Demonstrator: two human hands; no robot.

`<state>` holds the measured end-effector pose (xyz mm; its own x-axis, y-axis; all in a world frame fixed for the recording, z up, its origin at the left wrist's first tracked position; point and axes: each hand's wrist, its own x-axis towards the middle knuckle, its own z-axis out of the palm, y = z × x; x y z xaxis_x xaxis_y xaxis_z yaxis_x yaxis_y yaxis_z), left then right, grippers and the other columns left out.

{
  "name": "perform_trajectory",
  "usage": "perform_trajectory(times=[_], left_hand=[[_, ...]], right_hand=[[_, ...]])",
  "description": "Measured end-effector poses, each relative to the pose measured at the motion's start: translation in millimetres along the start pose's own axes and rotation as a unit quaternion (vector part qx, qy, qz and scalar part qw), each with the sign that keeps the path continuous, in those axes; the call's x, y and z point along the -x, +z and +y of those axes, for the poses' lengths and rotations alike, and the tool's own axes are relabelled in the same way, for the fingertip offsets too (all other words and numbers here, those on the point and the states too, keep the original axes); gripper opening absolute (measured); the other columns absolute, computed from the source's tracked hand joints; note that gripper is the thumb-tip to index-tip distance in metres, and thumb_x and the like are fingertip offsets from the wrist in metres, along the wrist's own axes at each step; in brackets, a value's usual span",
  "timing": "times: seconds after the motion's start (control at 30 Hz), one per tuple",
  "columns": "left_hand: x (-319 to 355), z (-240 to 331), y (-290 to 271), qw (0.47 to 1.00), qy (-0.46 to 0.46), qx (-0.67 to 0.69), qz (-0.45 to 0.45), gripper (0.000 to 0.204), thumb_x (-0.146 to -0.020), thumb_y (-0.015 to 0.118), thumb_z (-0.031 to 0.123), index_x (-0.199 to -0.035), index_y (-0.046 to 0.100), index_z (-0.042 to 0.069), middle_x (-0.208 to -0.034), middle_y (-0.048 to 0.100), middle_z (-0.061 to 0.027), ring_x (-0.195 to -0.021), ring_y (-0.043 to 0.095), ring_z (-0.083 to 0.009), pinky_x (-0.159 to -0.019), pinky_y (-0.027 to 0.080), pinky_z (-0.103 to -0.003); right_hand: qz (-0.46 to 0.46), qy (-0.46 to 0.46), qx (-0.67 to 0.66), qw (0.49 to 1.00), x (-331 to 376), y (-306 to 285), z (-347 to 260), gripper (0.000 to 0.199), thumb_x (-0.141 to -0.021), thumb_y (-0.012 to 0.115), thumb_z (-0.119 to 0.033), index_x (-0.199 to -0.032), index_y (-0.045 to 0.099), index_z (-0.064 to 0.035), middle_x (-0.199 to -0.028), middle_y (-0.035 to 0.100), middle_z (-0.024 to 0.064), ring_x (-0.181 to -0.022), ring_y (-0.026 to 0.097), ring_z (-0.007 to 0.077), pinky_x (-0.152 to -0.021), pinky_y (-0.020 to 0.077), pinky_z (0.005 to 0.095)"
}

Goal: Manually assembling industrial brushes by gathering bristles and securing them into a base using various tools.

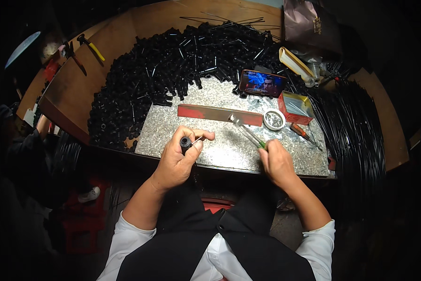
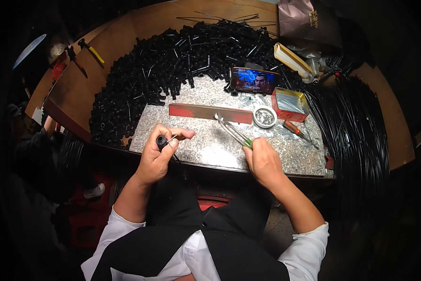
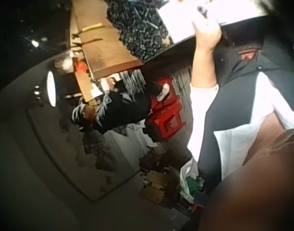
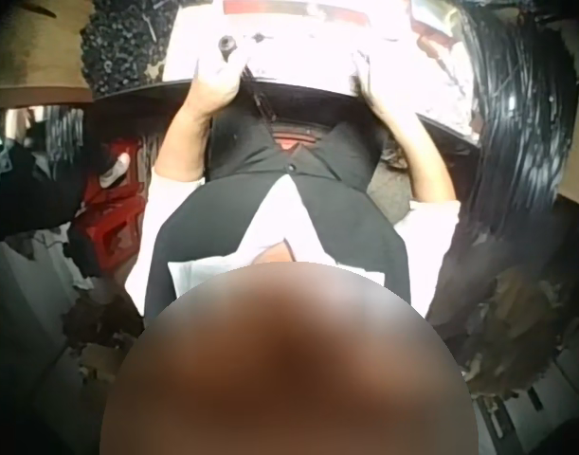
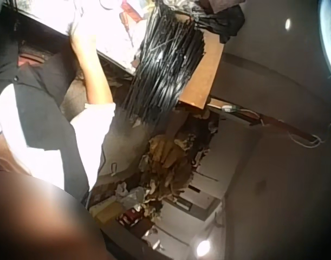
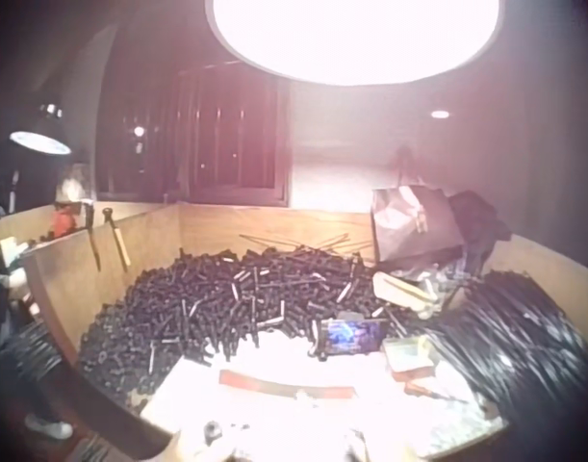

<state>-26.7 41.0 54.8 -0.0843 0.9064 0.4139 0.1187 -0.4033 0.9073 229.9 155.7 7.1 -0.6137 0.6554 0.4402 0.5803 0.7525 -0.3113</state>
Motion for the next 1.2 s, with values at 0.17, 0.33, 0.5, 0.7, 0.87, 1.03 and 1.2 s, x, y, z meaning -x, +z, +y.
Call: perform_trajectory(times=[0.17,0.33,0.5,0.7,0.87,1.03,1.2], left_hand=[[6,-4,3,0.997,-0.057,0.055,-0.014,0.01,-0.096,0.042,0.004,-0.092,0.034,0.007,-0.076,0.057,-0.0083,-0.076,0.058,-0.0151,-0.076,0.049,-0.034],[7,-14,8,0.993,-0.11,0.036,0.022,0.018,-0.093,0.051,0.003,-0.094,0.034,0.009,-0.063,0.042,-0.0001,-0.053,0.041,-0.0055,-0.053,0.04,-0.022],[9,-10,13,0.999,-0.041,0.014,-0.011,0.051,-0.075,0.076,0.005,-0.102,0.033,0.01,-0.057,0.034,0.007,-0.051,0.031,-0.0008,-0.049,0.028,-0.017],[11,-11,15,0.998,-0.056,0.027,-0.01,0.069,-0.067,0.086,0.022,-0.111,0.034,0.008,-0.058,0.033,0.008,-0.054,0.029,-0.0014,-0.051,0.026,-0.017],[13,-18,22,0.998,-0.059,0.017,0.006,0.066,-0.071,0.082,0.028,-0.112,0.035,0.006,-0.059,0.035,0.0071,-0.054,0.032,-0.002,-0.052,0.029,-0.018],[13,-17,28,0.995,-0.095,0.005,0.029,0.062,-0.072,0.082,0.027,-0.109,0.037,0.007,-0.068,0.047,0.0069,-0.061,0.04,0.0005,-0.055,0.031,-0.015],[16,-21,31,0.996,-0.064,-0.037,0.059,0.048,-0.07,0.083,0.026,-0.098,0.05,0.006,-0.071,0.05,0.0073,-0.065,0.043,-0.0001,-0.062,0.035,-0.015]], right_hand=[[0.006,0.095,-0.248,0.964,-6,-33,-25,0.027,-0.084,0.067,-0.018,-0.077,0.048,-0.0008,-0.061,0.049,0.0132,-0.053,0.051,0.0278,-0.051,0.0396,0.0357],[-0.075,0.007,-0.197,0.977,-10,-43,-36,0.029,-0.073,0.072,-0.008,-0.067,0.044,-0.0024,-0.071,0.056,0.0096,-0.058,0.052,0.0194,-0.053,0.0405,0.0307],[0.071,-0.131,0.04,0.988,-12,-54,-42,0.028,-0.067,0.071,-0.003,-0.078,0.046,-0.003,-0.095,0.053,0.0173,-0.085,0.054,0.0318,-0.072,0.0437,0.0406],[0.165,-0.17,0.232,0.944,-19,-62,-45,0.028,-0.077,0.071,-0.016,-0.093,0.053,-0.0045,-0.12,0.048,0.0154,-0.118,0.046,0.0342,-0.105,0.0282,0.0556],[0.17,-0.181,0.283,0.927,-16,-59,-45,0.026,-0.084,0.065,-0.023,-0.098,0.055,-0.0037,-0.123,0.048,0.0131,-0.123,0.044,0.0327,-0.108,0.0223,0.059],[0.116,-0.169,0.233,0.95,-15,-55,-52,0.029,-0.08,0.067,-0.02,-0.1,0.055,-0.0015,-0.121,0.048,0.0141,-0.122,0.044,0.0335,-0.107,0.0232,0.0598],[0.065,-0.156,0.151,0.974,-11,-52,-52,0.028,-0.07,0.07,-0.009,-0.091,0.053,-0.0012,-0.108,0.049,0.0171,-0.108,0.049,0.0338,-0.1,0.0338,0.0544]])
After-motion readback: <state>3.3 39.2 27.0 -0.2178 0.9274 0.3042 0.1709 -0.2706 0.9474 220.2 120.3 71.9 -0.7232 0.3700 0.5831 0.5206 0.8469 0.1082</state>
